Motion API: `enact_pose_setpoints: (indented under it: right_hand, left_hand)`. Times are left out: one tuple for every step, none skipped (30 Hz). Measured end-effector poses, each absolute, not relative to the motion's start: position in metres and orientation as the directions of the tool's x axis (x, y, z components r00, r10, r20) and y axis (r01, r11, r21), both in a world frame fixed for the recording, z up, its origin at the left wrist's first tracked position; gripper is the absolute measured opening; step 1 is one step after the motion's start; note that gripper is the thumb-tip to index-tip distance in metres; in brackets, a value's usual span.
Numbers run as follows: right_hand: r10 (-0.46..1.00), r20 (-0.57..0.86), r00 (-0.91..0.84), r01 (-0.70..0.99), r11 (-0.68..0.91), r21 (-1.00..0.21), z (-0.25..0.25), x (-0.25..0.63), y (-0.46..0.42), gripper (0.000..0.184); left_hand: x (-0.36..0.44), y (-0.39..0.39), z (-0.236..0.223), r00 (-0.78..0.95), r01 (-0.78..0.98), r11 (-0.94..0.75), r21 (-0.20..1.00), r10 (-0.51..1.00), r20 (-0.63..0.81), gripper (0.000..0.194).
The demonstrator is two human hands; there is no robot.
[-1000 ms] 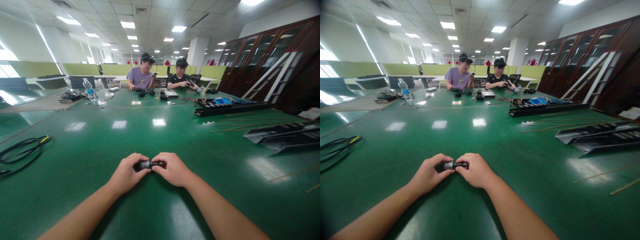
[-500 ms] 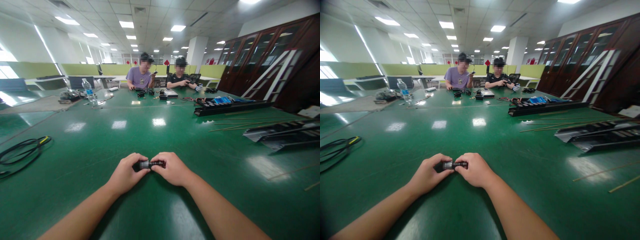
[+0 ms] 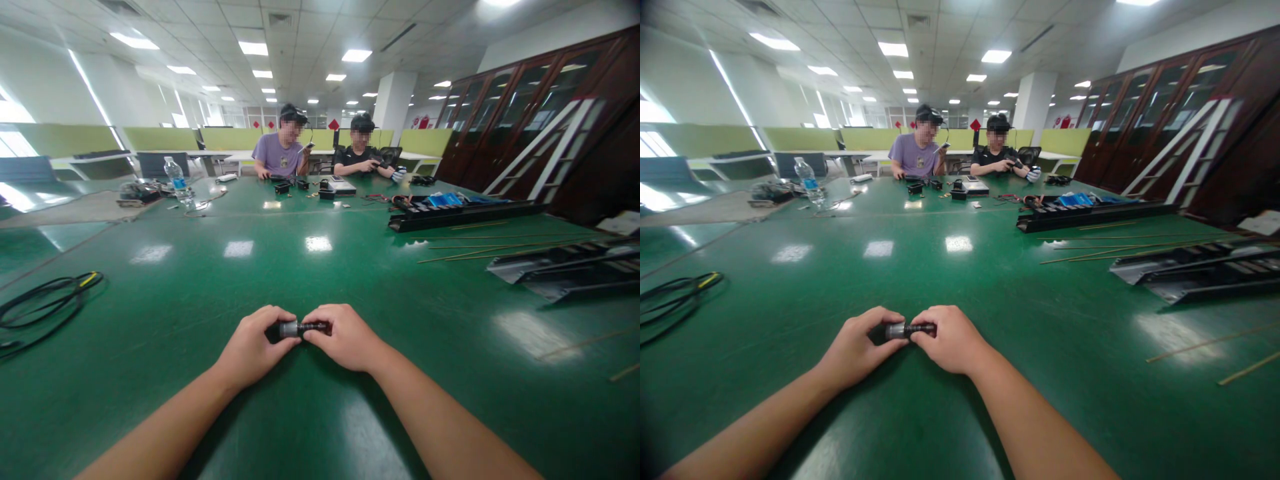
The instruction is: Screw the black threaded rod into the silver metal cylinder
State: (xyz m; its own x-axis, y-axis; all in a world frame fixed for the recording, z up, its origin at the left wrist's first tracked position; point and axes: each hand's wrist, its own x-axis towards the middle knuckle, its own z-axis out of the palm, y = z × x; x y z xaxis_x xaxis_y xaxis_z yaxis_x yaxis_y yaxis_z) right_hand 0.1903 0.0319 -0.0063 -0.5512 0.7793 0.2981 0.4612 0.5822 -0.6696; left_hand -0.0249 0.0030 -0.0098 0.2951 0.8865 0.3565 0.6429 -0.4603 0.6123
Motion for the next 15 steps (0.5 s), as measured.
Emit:
enact_pose_setpoints:
  right_hand:
    - [0.780,0.299,-0.551,0.461,0.582,-0.670,-0.0063,0.1904,0.0320,0.014]
    - [0.780,0.298,-0.550,0.462,0.581,-0.670,-0.0063,0.1905,0.0320,0.014]
    - [0.781,0.298,-0.549,0.462,0.581,-0.670,-0.0063,0.1906,0.0321,0.014]
    - [0.781,0.297,-0.549,0.462,0.580,-0.671,-0.0063,0.1906,0.0321,0.014]
    - [0.781,0.296,-0.551,0.462,0.580,-0.671,-0.0063,0.1907,0.0321,0.014]
    - [0.780,0.296,-0.552,0.461,0.580,-0.671,-0.0063,0.1907,0.0322,0.014]
    - [0.779,0.295,-0.554,0.459,0.581,-0.672,-0.0063,0.1908,0.0322,0.013]
    - [0.778,0.294,-0.555,0.457,0.581,-0.674,-0.0062,0.1908,0.0322,0.014]
    - [0.778,0.294,-0.555,0.456,0.580,-0.675,-0.0060,0.1909,0.0322,0.014]
    - [0.778,0.295,-0.554,0.456,0.580,-0.675,-0.0059,0.1909,0.0322,0.013]
    - [0.779,0.294,-0.554,0.456,0.580,-0.675,-0.0057,0.1910,0.0322,0.013]
    - [0.780,0.294,-0.553,0.458,0.579,-0.674,-0.0055,0.1911,0.0323,0.013]
    - [0.780,0.293,-0.553,0.461,0.579,-0.672,-0.0054,0.1912,0.0323,0.013]
    - [0.781,0.292,-0.553,0.464,0.579,-0.670,-0.0052,0.1913,0.0324,0.013]
    - [0.781,0.290,-0.554,0.466,0.579,-0.669,-0.0051,0.1915,0.0324,0.013]
  left_hand:
    - [-0.0250,0.0030,-0.0095,0.294,0.644,-0.460,0.611,0.887,0.357,0.022]
    - [-0.0251,0.0030,-0.0093,0.293,0.645,-0.459,0.611,0.887,0.356,0.022]
    - [-0.0251,0.0028,-0.0091,0.292,0.645,-0.458,0.612,0.887,0.356,0.022]
    - [-0.0251,0.0027,-0.0088,0.292,0.644,-0.458,0.612,0.887,0.356,0.021]
    - [-0.0251,0.0026,-0.0086,0.293,0.644,-0.459,0.612,0.887,0.356,0.021]
    - [-0.0250,0.0025,-0.0085,0.296,0.644,-0.461,0.611,0.886,0.356,0.021]
    - [-0.0249,0.0025,-0.0084,0.298,0.644,-0.462,0.610,0.886,0.356,0.021]
    - [-0.0248,0.0026,-0.0084,0.300,0.645,-0.463,0.608,0.885,0.355,0.021]
    - [-0.0247,0.0028,-0.0085,0.301,0.647,-0.463,0.606,0.885,0.354,0.021]
    - [-0.0247,0.0029,-0.0087,0.301,0.649,-0.463,0.605,0.885,0.355,0.021]
    - [-0.0247,0.0031,-0.0089,0.300,0.649,-0.463,0.604,0.885,0.356,0.021]
    - [-0.0248,0.0031,-0.0091,0.299,0.649,-0.463,0.604,0.885,0.357,0.021]
    - [-0.0248,0.0031,-0.0093,0.299,0.648,-0.464,0.604,0.885,0.358,0.021]
    - [-0.0249,0.0030,-0.0094,0.300,0.648,-0.464,0.605,0.885,0.357,0.021]
    - [-0.0250,0.0029,-0.0095,0.300,0.648,-0.462,0.606,0.885,0.355,0.021]
